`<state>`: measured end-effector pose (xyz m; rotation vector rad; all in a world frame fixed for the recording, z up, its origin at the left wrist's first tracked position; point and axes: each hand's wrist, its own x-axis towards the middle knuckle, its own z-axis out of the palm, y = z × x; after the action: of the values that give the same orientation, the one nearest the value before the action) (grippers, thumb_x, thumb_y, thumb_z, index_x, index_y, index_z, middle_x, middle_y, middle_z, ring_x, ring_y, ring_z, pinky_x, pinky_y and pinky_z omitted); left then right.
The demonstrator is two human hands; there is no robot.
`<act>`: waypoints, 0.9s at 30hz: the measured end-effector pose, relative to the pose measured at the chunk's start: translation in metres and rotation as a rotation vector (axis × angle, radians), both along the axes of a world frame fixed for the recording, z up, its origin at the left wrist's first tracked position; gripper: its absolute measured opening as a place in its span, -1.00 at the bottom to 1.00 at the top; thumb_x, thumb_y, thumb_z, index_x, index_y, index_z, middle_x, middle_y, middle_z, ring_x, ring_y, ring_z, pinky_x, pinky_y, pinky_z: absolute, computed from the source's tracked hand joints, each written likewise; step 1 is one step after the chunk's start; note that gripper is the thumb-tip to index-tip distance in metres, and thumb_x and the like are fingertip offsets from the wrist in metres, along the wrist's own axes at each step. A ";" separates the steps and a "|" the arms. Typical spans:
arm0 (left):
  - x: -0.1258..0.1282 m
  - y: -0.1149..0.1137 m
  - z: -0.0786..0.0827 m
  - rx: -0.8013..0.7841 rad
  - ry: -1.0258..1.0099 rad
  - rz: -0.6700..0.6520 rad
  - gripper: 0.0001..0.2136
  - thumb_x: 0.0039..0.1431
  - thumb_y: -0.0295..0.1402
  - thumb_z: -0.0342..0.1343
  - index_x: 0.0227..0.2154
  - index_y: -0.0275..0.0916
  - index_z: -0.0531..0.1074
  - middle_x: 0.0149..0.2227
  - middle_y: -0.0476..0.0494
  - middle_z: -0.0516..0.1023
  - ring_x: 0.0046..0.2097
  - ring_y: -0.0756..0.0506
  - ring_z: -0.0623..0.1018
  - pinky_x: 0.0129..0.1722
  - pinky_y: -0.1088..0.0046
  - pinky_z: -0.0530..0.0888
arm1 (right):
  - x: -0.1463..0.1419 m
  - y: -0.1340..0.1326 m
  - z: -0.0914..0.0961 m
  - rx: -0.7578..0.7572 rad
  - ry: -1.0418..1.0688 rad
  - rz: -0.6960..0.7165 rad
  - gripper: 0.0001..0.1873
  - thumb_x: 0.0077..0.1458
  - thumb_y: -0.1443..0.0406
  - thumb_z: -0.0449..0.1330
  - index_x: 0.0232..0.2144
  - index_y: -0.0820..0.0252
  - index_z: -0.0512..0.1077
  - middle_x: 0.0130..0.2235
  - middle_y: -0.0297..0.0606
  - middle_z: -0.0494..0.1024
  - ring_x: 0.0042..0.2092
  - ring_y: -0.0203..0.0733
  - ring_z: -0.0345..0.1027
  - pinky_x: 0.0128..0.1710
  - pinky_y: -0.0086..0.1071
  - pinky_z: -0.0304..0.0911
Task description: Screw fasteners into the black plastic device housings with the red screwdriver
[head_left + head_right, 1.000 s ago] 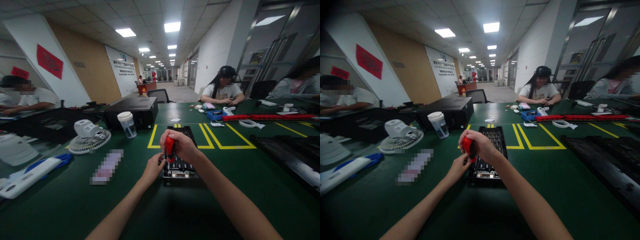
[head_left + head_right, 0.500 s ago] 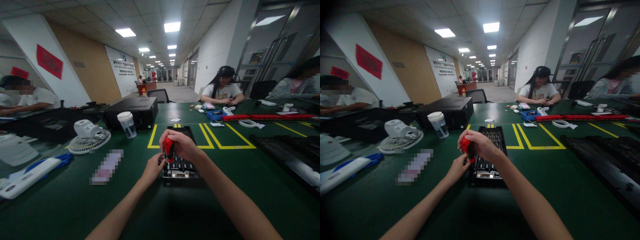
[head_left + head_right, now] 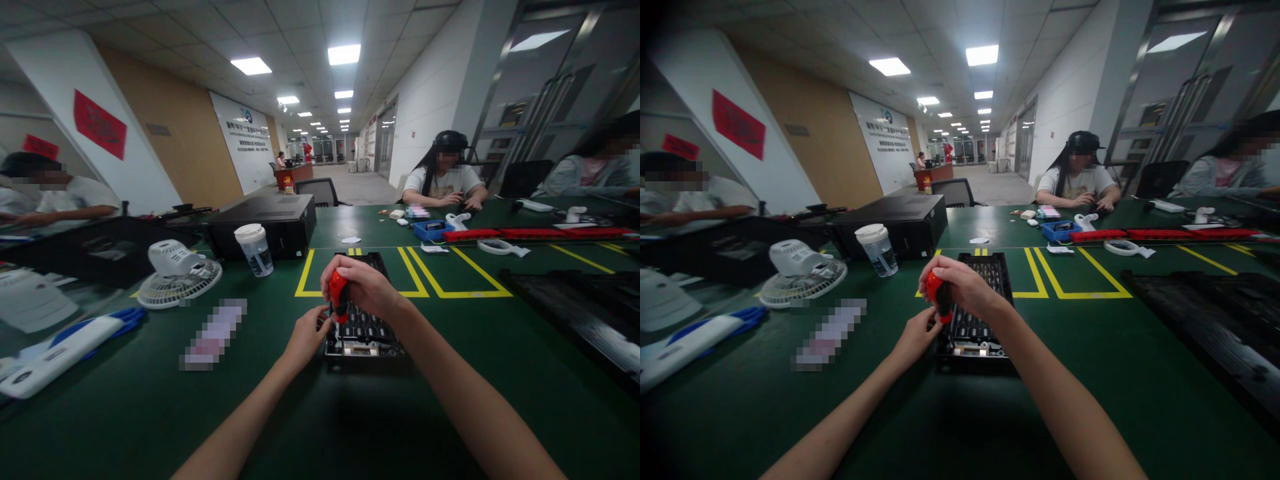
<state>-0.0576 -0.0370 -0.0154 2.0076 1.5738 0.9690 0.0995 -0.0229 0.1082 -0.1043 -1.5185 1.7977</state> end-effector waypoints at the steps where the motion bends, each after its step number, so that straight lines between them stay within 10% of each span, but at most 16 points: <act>1: 0.000 0.000 0.000 -0.004 0.002 -0.002 -0.78 0.08 -0.36 -0.06 -0.22 -0.25 0.37 -0.35 -0.06 0.47 -0.35 -0.01 0.46 -0.29 0.48 0.37 | 0.000 0.000 0.001 0.007 -0.006 -0.003 -0.86 0.08 0.34 -0.01 -0.40 0.31 0.30 -0.40 -0.24 0.38 -0.41 -0.32 0.30 -0.41 -0.45 0.23; 27: 0.001 0.000 0.000 -0.020 0.018 0.011 -0.75 0.08 -0.35 -0.06 -0.18 -0.25 0.38 -0.33 -0.08 0.49 -0.33 -0.03 0.47 -0.27 0.44 0.38 | 0.013 0.001 0.007 0.119 -0.128 -0.072 -0.89 0.10 0.32 0.04 -0.35 0.30 0.30 -0.35 -0.23 0.39 -0.29 -0.29 0.30 -0.31 -0.41 0.26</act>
<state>-0.0562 -0.0371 -0.0150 2.0011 1.5989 0.9380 0.1124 -0.0218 0.1155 -0.2158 -1.6866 1.6671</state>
